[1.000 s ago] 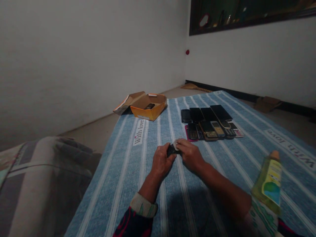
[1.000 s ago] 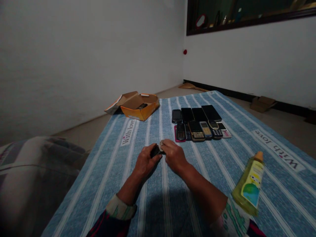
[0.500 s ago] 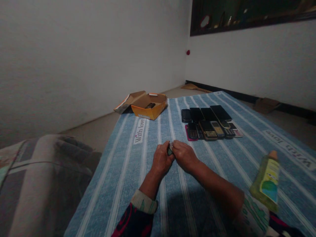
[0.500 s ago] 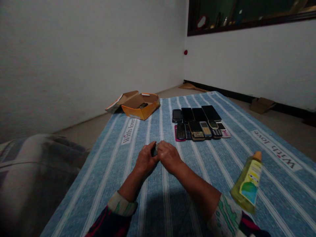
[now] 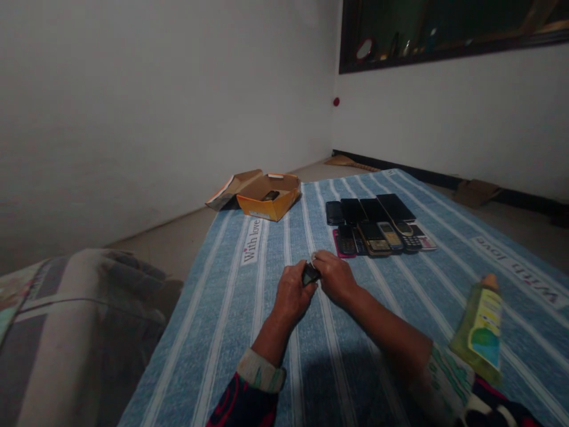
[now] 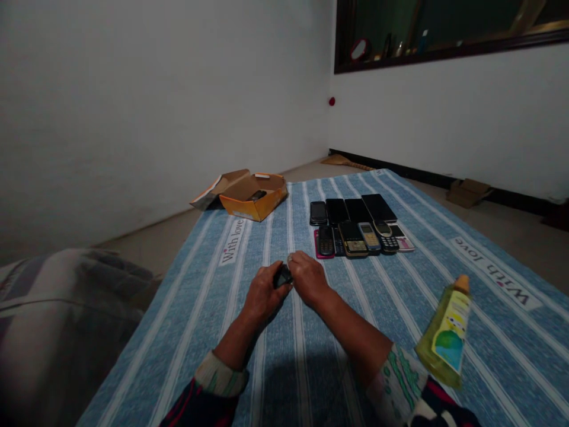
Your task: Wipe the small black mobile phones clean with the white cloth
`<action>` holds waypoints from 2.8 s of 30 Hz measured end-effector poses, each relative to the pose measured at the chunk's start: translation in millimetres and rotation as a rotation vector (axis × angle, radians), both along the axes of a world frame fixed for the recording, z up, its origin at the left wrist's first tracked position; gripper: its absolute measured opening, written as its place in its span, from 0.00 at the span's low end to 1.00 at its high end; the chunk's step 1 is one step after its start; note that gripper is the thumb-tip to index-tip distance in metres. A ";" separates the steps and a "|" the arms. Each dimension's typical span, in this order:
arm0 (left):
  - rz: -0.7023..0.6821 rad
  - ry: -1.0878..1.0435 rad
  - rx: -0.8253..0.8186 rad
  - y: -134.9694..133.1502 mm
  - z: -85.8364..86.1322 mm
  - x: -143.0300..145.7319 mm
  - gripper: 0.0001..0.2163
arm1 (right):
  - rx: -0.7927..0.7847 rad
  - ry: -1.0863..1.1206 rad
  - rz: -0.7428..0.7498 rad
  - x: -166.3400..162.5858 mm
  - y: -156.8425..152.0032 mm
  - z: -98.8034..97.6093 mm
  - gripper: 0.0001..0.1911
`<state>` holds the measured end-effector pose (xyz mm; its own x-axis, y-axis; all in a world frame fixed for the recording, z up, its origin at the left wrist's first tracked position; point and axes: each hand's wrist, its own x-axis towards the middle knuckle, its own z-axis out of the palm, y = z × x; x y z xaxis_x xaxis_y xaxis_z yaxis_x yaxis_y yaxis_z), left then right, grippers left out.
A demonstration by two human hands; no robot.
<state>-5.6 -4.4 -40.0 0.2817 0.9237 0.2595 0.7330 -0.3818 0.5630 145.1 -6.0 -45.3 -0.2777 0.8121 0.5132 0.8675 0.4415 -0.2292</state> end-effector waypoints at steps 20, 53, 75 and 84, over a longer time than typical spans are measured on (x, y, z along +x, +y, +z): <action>-0.119 -0.127 -0.060 -6.7 10.5 0.7 0.12 | 0.153 0.506 0.069 27.9 -10.9 -4.5 0.22; -0.210 -0.065 -0.066 -1.6 18.6 -3.2 0.09 | 0.300 0.070 0.137 -4.5 -17.9 -4.6 0.13; -0.193 -0.114 -0.085 -0.4 17.0 -6.6 0.12 | 0.382 0.037 0.100 -9.2 -21.0 -11.2 0.15; -0.163 -0.080 -0.085 -0.3 17.7 -6.6 0.10 | 0.281 0.128 0.035 4.5 -7.7 -8.9 0.13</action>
